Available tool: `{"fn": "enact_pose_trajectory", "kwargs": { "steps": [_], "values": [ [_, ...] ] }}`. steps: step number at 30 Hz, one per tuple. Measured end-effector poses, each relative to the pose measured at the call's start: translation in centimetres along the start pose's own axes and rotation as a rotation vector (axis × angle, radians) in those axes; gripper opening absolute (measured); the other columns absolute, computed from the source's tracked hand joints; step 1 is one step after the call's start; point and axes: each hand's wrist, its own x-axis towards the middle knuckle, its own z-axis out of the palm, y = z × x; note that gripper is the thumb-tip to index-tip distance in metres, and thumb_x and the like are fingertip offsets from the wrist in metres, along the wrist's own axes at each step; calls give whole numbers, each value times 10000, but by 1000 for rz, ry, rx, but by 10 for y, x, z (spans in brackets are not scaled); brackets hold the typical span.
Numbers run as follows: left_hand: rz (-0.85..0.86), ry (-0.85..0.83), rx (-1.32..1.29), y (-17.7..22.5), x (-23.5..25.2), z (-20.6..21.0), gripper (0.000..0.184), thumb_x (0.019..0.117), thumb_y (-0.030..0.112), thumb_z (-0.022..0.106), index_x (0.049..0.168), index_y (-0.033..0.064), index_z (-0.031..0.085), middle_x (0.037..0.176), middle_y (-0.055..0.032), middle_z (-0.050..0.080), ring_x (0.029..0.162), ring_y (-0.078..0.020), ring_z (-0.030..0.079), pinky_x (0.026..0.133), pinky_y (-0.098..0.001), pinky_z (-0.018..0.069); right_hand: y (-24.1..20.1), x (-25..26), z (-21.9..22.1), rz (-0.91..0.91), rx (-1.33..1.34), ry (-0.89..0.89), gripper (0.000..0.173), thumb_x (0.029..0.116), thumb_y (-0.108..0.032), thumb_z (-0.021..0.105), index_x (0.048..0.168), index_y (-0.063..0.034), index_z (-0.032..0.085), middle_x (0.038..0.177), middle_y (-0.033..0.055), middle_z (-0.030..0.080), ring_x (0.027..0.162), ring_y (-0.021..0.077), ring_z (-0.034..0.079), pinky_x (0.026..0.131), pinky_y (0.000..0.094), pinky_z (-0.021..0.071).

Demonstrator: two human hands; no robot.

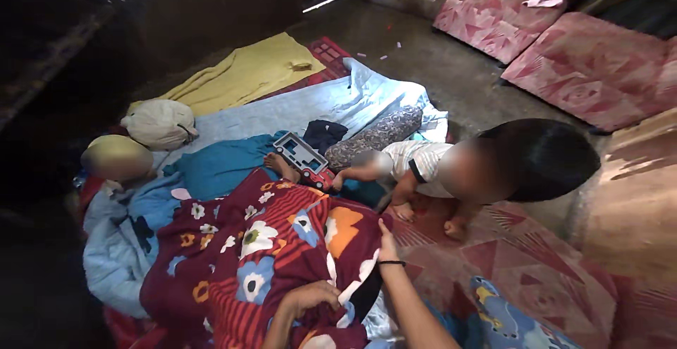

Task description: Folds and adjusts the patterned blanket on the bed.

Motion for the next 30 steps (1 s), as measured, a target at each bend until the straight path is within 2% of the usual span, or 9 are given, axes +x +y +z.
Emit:
{"fn": "enact_pose_trajectory", "kwargs": {
  "steps": [5, 9, 12, 15, 17, 19, 22, 26, 30],
  "values": [
    [-35, -52, 126, -1, 3, 1, 175, 1003, 58, 490, 912, 23, 636, 798, 61, 585, 731, 8, 531, 735, -226, 470, -10, 43, -57, 54, 153, 1, 376, 1126, -341, 314, 1351, -76, 457, 1119, 29, 600, 960, 84, 617, 829, 280, 526],
    [-25, -71, 159, -3, 8, 1, 154, 1016, 83, 539, 918, 15, 636, 782, 47, 586, 718, -8, 535, 732, -237, 476, -25, 42, -71, 62, 97, 15, 430, 1140, -332, 253, 1388, -25, 425, 1137, 69, 602, 936, 127, 644, 863, 299, 528],
    [-14, -99, 168, -2, 7, 0, 168, 1013, 78, 541, 863, 56, 614, 728, 83, 553, 672, 12, 511, 687, -213, 457, -30, 20, -61, -25, -271, -15, 418, 1126, -240, 365, 1450, 21, 398, 1297, 179, 557, 1035, 224, 614, 871, 389, 516],
    [7, -122, 174, -5, 8, -1, 170, 1000, 74, 533, 841, 69, 595, 689, 102, 517, 633, 22, 482, 640, -200, 427, -26, 2, -53, -531, -773, -185, 486, 1003, -2, 559, 1451, 137, 433, 1551, 320, 390, 1420, 380, 439, 1154, 446, 389],
    [2, -129, 191, -6, 8, -2, 162, 1002, 74, 535, 856, 59, 602, 692, 99, 515, 628, 21, 477, 633, -198, 423, -30, 6, -47, -765, -1118, -409, 473, 905, 104, 543, 1377, 126, 551, 1556, 359, 372, 1474, 511, 329, 1217, 579, 271],
    [-5, -133, 200, -6, 10, -4, 164, 1007, 75, 534, 858, 68, 600, 700, 101, 522, 639, 20, 486, 648, -200, 432, -37, 4, -31, -674, -1508, -647, 586, 866, 176, 528, 1429, 17, 565, 1575, 284, 406, 1479, 495, 341, 1206, 616, 274],
    [-9, -103, 176, -4, 8, -3, 171, 1007, 75, 540, 848, 74, 601, 707, 98, 534, 652, 14, 504, 666, -207, 446, -31, 6, -14, -369, -1859, -807, 843, 847, 169, 605, 1599, -88, 324, 1523, 257, 471, 1406, 451, 458, 1146, 612, 365],
    [17, -36, 162, -3, 2, -1, 160, 1005, 87, 555, 853, 71, 599, 708, 84, 540, 655, 2, 517, 666, -219, 458, -46, 12, -31, -495, -1871, -641, 433, 970, 49, 528, 1393, -12, 601, 1381, 310, 568, 1310, 468, 539, 1107, 577, 424],
    [83, 3, 166, -5, -5, 1, 132, 993, 70, 566, 864, 76, 593, 672, 111, 514, 626, 21, 500, 635, -196, 437, -74, 16, -65, -932, -1650, -450, 237, 983, 16, 551, 1138, 81, 717, 1207, 354, 638, 1200, 517, 598, 1041, 599, 472]
  ]
}}
